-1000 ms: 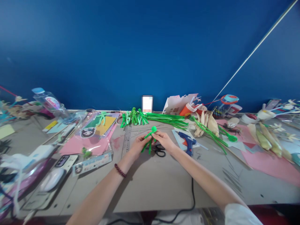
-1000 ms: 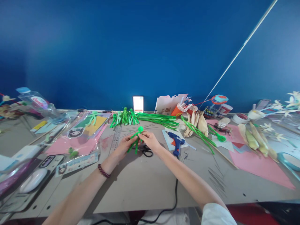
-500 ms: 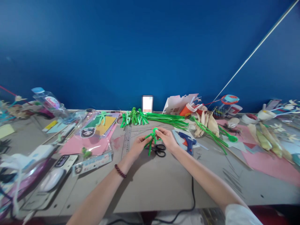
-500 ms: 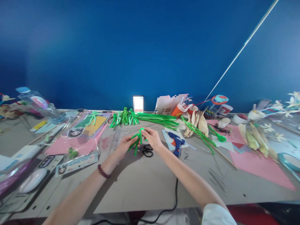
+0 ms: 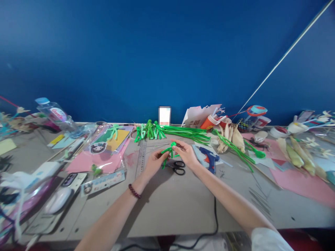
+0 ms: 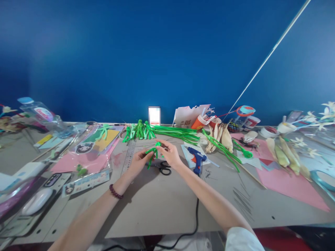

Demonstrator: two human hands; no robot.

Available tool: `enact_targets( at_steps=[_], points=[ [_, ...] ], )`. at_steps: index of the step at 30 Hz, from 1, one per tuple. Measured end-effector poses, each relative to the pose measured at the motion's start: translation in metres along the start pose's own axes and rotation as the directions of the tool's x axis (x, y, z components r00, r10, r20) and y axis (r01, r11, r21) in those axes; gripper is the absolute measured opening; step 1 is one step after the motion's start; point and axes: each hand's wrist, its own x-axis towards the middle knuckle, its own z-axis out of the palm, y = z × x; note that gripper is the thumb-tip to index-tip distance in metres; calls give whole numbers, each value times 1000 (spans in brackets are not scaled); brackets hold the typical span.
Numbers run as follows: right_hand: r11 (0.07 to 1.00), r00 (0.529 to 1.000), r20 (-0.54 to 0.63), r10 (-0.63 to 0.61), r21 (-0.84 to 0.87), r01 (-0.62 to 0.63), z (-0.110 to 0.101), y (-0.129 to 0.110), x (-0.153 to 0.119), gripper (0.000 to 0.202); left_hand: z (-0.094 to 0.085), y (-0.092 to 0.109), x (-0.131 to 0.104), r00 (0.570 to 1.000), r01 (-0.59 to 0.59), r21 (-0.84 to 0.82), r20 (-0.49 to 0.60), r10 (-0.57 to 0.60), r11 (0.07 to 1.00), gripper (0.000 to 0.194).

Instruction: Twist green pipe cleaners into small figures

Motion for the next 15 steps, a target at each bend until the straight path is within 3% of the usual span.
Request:
enact_targets(
  at_steps=[3,7,10,15],
  points=[
    [995,998,16,-55,-88,56,-3,0,0,40,-2,-2,-2,964,-222,301,-76,255,928,20],
    [957,983,93,-156,-231,174,-8,0,2,36,-9,-5,-4,817,-441,621,-22,576,648,22],
    [924,963,169,-211,-287,253,-12,-3,4,34,-12,-8,-4,742,-475,708,3,670,523,23],
    [839,917,268,-294,-386,382,-19,-11,6,26,-11,-10,-3,703,-510,734,55,709,448,21]
  ],
)
